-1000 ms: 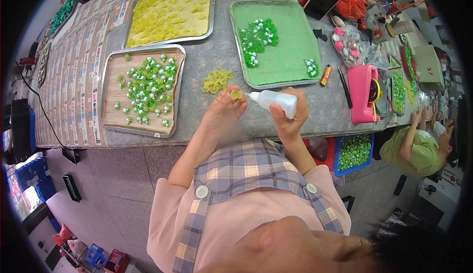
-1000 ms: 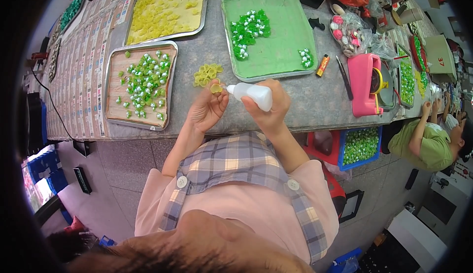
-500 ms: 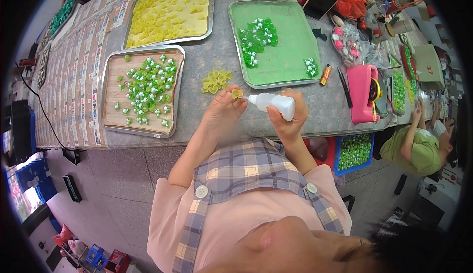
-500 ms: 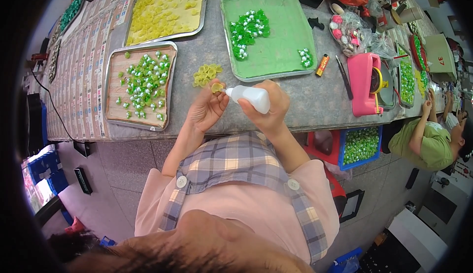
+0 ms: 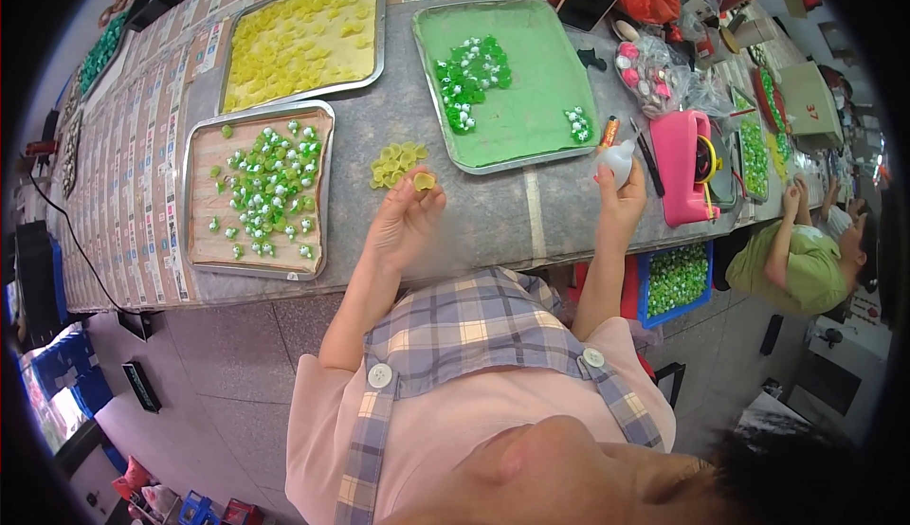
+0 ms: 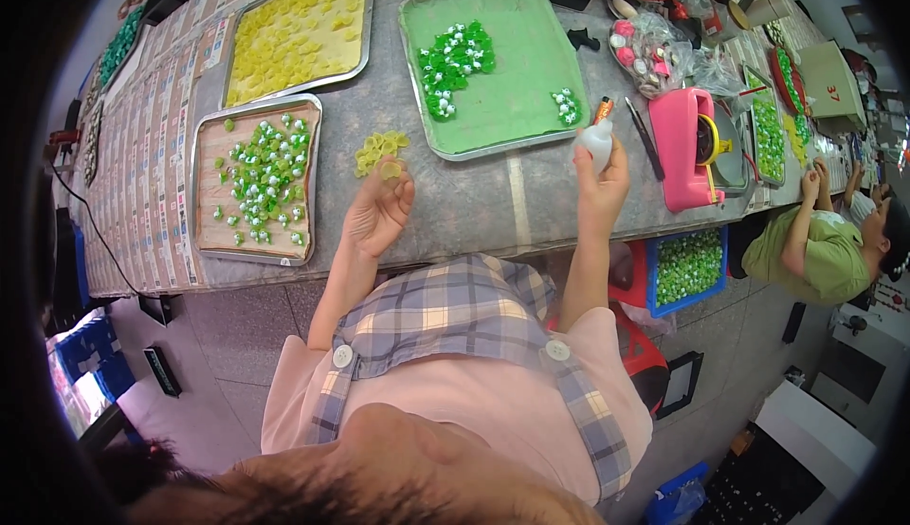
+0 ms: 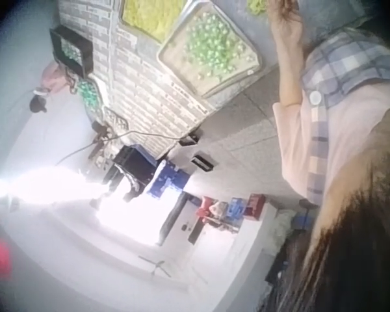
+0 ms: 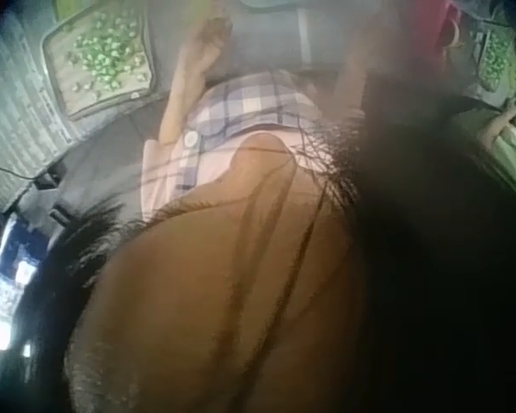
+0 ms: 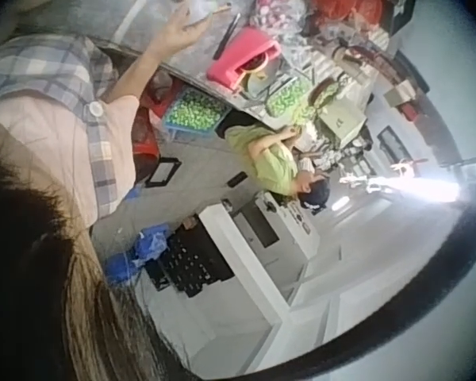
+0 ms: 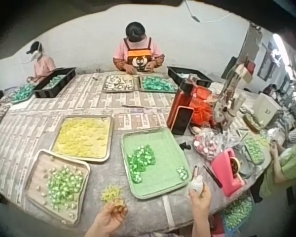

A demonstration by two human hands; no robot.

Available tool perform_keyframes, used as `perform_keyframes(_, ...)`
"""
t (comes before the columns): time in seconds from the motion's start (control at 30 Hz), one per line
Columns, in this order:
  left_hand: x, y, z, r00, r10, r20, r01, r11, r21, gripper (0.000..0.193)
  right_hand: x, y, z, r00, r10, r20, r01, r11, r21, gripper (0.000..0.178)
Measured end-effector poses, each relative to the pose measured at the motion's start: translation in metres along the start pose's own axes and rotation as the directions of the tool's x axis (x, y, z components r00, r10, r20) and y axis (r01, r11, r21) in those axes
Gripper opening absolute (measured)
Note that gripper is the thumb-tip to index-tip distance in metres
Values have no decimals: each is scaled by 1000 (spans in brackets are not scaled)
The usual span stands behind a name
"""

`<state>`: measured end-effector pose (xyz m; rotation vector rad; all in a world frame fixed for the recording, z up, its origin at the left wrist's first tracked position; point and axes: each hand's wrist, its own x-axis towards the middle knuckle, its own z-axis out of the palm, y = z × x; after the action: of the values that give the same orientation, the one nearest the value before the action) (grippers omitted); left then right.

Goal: The person assembles craft figures by applying glue to small base pieces with a squeeze bottle and attaching figurine parts to them by hand.

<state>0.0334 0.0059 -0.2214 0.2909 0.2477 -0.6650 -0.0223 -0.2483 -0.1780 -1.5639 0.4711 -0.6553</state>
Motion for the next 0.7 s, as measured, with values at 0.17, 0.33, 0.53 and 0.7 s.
perform_keyframes(0.17, 4, -1, -1, 1000, 0, 0, 0, 1000, 13, 24, 3, 64, -40, 994, -52, -101, 28, 974, -225, 34)
perform_keyframes(0.33, 4, -1, -2, 1000, 0, 5, 0, 999, -40, 25, 1, 36, -25, 928, -333, -170, 158, 762, -628, 41)
perform_keyframes(0.53, 4, -3, -3, 1000, 2, 17, -1, 999, -50, 25, 10, 0, 31, 854, -478, 207, 509, 685, -521, 13)
perform_keyframes(0.7, -1, -1, -1, 1000, 2, 6, -2, 999, -49, 24, 21, 44, 93, 742, -370, 560, 640, 639, -427, 13)
